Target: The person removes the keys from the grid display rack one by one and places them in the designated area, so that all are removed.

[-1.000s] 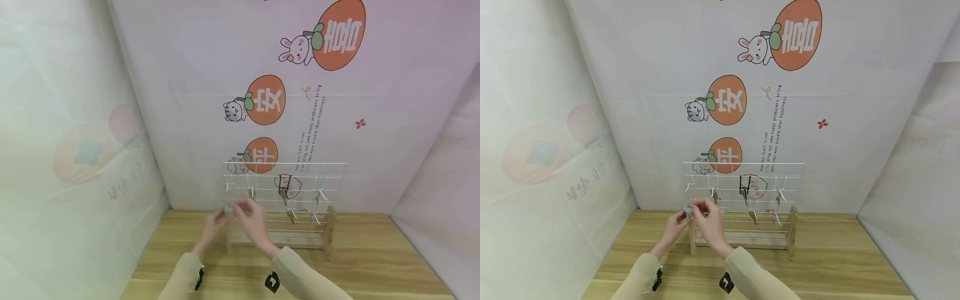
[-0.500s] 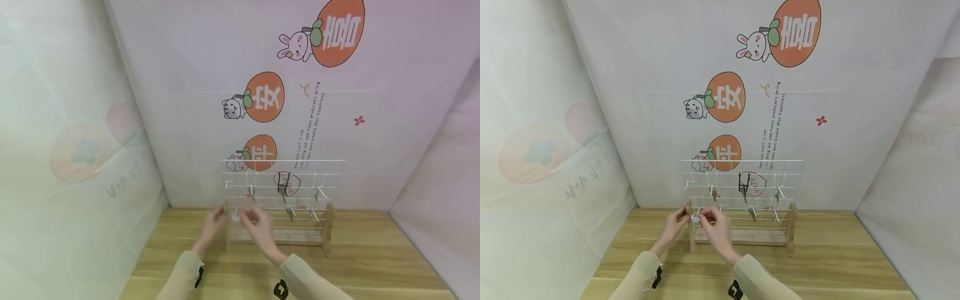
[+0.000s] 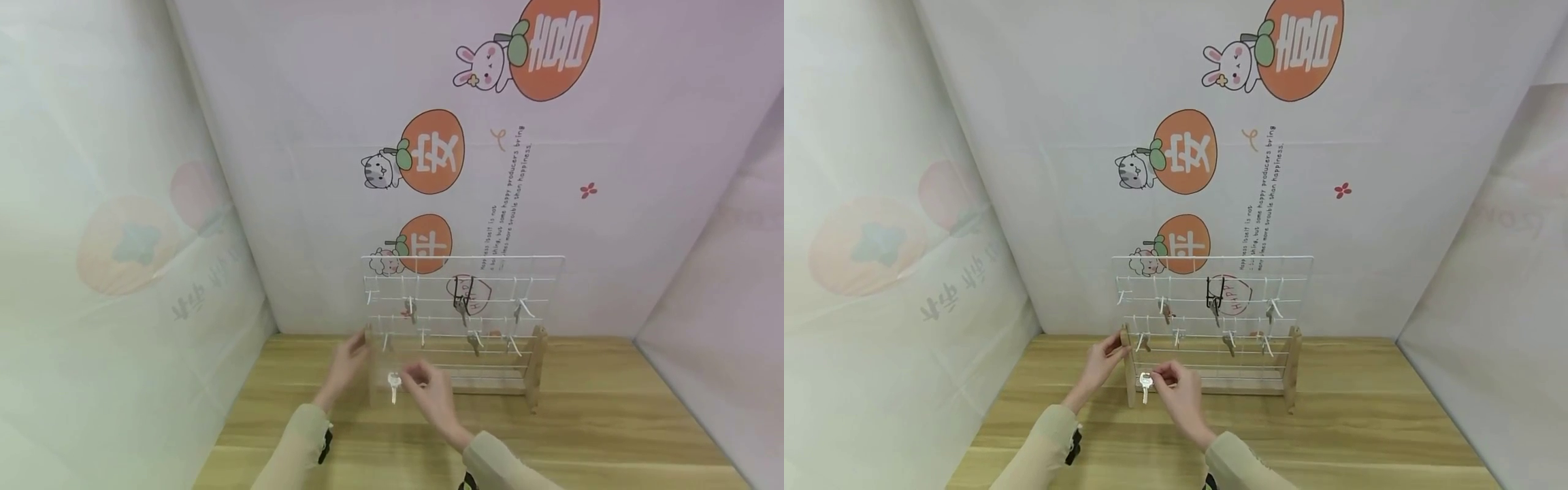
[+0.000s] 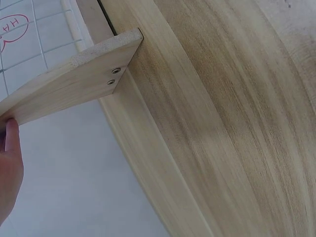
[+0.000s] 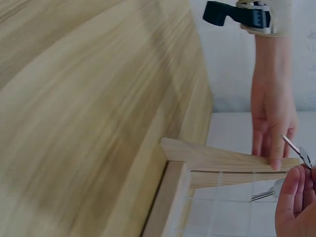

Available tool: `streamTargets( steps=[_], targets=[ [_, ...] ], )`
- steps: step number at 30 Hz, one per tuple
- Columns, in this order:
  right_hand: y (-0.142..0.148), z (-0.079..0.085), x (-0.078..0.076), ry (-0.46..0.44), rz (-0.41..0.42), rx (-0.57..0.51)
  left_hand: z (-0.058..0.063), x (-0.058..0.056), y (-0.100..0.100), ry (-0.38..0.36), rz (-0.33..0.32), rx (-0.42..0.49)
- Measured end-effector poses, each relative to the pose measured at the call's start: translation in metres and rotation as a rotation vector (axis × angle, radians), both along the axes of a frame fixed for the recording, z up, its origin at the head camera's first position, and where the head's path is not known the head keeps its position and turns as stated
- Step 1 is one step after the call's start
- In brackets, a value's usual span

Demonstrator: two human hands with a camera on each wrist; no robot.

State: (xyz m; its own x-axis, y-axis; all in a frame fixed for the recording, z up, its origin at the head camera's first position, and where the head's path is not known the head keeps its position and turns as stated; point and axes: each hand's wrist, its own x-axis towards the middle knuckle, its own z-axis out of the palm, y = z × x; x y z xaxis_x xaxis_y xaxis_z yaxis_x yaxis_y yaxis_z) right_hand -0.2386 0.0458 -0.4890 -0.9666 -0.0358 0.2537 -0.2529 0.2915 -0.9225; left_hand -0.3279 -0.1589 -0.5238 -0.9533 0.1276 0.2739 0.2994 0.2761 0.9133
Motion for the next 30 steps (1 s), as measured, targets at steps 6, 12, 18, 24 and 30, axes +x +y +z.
streamTargets(
  steps=[6,12,18,24,30],
  targets=[
    [0.005,-0.020,-0.001,-0.038,0.003,0.003,0.001,-0.002,0.000,0.047,0.007,0.016],
    [0.009,-0.040,-0.003,-0.050,0.006,0.045,0.000,-0.003,0.000,0.046,0.014,0.017],
    [0.009,-0.057,-0.004,-0.106,0.015,0.069,-0.001,-0.004,-0.001,0.017,0.013,0.003],
    [0.007,-0.069,-0.006,-0.125,0.029,0.088,-0.001,-0.005,-0.001,0.022,0.031,-0.021],
    [0.006,-0.080,-0.007,-0.143,0.049,0.127,-0.001,-0.004,-0.001,0.031,0.024,-0.014]
  ],
)
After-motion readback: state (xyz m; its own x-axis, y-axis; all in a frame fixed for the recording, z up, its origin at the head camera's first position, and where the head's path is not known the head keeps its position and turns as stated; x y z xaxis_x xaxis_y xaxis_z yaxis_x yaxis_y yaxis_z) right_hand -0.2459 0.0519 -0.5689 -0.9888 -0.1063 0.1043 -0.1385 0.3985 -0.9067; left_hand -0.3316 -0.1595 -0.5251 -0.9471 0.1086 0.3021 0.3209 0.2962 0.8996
